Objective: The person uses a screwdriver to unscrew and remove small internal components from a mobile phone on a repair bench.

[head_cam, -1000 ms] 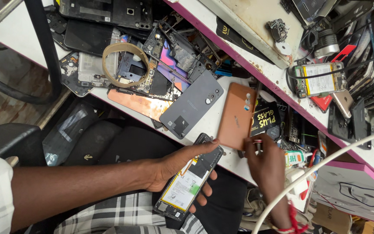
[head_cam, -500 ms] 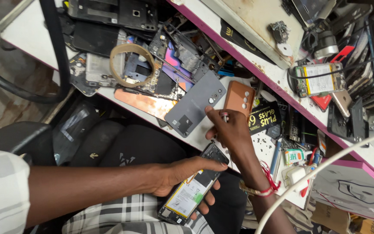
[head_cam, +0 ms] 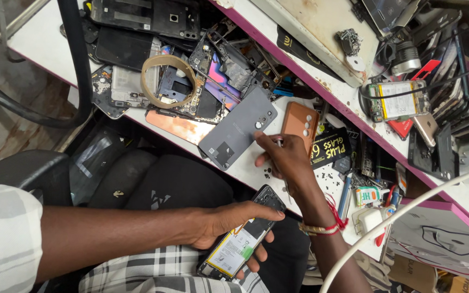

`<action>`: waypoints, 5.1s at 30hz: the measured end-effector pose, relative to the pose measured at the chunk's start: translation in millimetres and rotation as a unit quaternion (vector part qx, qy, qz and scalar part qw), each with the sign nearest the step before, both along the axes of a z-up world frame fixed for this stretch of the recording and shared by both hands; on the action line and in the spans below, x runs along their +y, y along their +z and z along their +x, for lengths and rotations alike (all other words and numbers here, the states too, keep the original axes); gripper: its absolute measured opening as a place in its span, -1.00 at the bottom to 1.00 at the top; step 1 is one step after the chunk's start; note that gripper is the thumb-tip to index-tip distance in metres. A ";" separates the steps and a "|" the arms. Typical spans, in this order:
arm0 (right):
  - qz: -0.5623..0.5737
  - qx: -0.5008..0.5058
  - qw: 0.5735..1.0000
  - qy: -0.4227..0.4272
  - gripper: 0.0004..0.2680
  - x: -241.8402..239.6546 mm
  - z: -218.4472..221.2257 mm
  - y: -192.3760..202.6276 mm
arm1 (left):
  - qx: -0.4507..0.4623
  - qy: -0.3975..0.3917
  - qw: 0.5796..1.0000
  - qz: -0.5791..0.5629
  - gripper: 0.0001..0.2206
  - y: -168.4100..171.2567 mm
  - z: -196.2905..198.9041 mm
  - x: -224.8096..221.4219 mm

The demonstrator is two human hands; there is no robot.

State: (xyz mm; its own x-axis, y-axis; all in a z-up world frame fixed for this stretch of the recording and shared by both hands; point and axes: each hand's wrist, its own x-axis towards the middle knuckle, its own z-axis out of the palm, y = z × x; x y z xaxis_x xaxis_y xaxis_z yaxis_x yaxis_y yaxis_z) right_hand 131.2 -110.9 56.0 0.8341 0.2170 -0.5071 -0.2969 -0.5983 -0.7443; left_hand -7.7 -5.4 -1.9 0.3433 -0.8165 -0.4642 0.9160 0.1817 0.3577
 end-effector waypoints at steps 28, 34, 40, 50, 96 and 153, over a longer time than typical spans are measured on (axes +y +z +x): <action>-0.015 -0.124 0.992 -0.002 -0.82 -119.9 35.1 1.2 | 0.015 0.080 0.994 0.072 -0.32 7.2 16.4 9.1; -0.334 -0.231 0.914 0.026 -0.64 -90.5 24.7 9.3 | 0.014 0.086 0.994 0.070 -0.31 6.4 15.9 12.1; -0.219 -0.228 0.948 0.033 -0.69 -89.7 15.4 8.7 | 0.025 0.100 0.994 0.044 -0.32 5.1 19.3 11.1; -0.126 -0.223 0.962 0.091 -0.80 -85.4 12.8 -7.6 | 0.023 0.096 0.994 0.037 -0.30 1.0 20.5 13.7; -0.228 -0.560 0.790 0.105 -0.66 4.0 105.7 108.2 | -0.006 0.082 0.997 -0.010 -0.30 -9.1 21.7 11.8; -0.086 -0.184 0.979 -0.030 -0.80 -122.0 -25.1 9.5 | 0.037 0.160 0.986 -0.029 -0.22 12.9 25.9 22.8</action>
State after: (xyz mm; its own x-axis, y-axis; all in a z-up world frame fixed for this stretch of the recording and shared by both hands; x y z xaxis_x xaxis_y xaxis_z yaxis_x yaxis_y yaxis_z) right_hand 106.0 -232.9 65.5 0.9757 0.1003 -0.1947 -0.0659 -0.7133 -0.6978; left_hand 18.1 17.4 11.0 0.5541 -0.6979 -0.4537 0.8319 0.4834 0.2724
